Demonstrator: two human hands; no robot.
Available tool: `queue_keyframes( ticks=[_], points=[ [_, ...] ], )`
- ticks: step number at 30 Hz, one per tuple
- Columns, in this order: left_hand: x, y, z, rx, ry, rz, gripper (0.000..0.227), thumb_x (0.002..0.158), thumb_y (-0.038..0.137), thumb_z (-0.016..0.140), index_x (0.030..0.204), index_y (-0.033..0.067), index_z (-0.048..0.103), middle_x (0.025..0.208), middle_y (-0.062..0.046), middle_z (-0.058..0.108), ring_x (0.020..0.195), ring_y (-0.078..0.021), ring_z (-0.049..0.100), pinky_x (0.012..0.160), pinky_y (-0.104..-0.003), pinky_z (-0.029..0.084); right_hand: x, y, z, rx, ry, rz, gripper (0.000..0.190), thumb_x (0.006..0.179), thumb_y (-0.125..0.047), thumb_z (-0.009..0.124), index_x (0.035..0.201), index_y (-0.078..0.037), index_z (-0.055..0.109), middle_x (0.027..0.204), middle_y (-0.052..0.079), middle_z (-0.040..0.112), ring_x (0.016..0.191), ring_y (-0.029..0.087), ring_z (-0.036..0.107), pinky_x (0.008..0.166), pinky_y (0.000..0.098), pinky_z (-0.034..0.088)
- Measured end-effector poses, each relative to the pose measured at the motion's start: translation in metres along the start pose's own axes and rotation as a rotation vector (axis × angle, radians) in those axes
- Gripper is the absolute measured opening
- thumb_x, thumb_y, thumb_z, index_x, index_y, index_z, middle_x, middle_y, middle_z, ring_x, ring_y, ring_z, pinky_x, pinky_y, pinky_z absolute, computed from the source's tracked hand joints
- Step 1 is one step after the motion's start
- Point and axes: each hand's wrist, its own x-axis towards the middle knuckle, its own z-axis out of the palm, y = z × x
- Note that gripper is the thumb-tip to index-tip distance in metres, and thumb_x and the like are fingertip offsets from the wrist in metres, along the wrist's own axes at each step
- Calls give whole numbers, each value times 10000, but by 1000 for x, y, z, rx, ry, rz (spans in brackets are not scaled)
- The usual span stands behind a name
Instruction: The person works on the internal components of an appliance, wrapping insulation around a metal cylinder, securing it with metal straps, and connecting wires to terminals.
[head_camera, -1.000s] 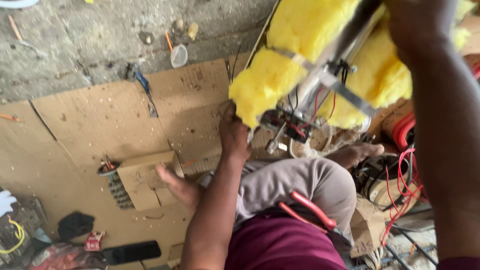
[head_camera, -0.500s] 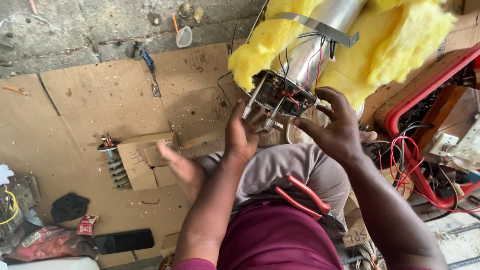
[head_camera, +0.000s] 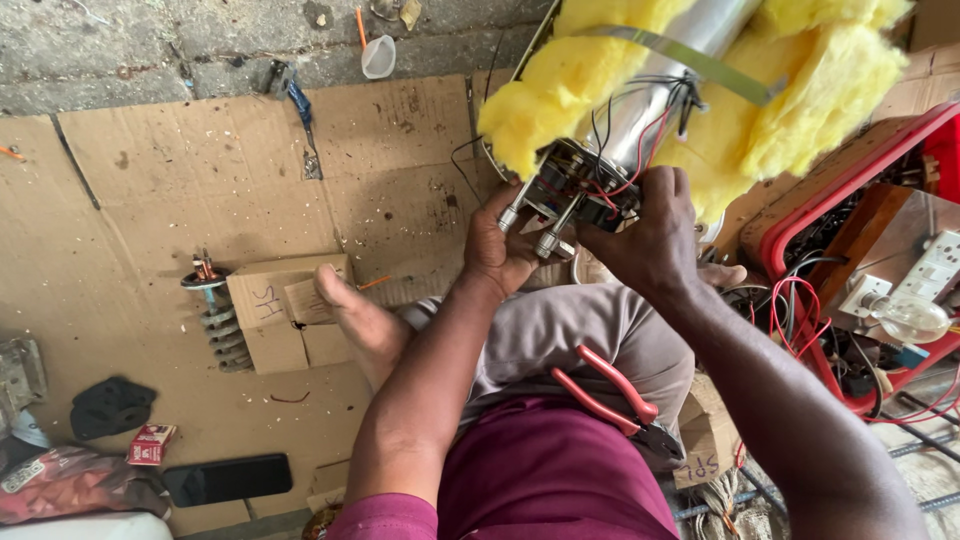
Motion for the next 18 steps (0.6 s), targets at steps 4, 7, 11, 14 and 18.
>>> queue_keyframes(
  ticks=[4, 7, 11, 14, 18],
  points=[
    [-3, -1, 3, -1, 66, 85, 594, 797, 387, 759, 1312, 153, 576, 1281, -139, 608, 1102, -442, 675, 783, -670, 608, 7, -5, -10, -60, -27, -51, 596, 639, -205, 966, 1016, 16, 560, 1050, 197, 561, 932, 354, 594, 754, 484, 515],
    [3, -1, -2, -17, 50, 163, 595, 827, 336, 783, 1349, 138, 576, 1291, -135, 606, 1108, -437, 676, 817, -599, 638, 11, -13, -16, -20, -51, -53, 541, 681, -207, 938, 1035, 17, 596, 1003, 170, 588, 873, 323, 626, 737, 465, 530],
    [4, 0, -3, 55, 104, 213, 609, 831, 295, 745, 1402, 187, 564, 1289, -58, 608, 1058, -347, 653, 733, -426, 665, 13, -12, -17, -39, -68, -54, 566, 624, -213, 968, 1013, 13, 624, 985, 164, 606, 858, 330, 628, 718, 457, 529],
    [-1, 0, 4, 230, 151, 265, 584, 879, 247, 693, 1440, 171, 551, 1241, -91, 609, 1077, -268, 636, 582, -392, 622, 14, 3, -17, -49, -57, -53, 556, 646, -230, 978, 991, 7, 613, 981, 163, 606, 856, 326, 623, 722, 459, 521],
    [-6, -4, 26, 367, 245, 324, 604, 877, 182, 642, 1461, 228, 492, 1332, -31, 625, 1147, -204, 636, 573, -367, 629, 1, 15, -12, -6, -59, 24, 563, 715, -223, 938, 1053, 9, 552, 1028, 182, 578, 851, 319, 616, 713, 450, 525]
  ],
)
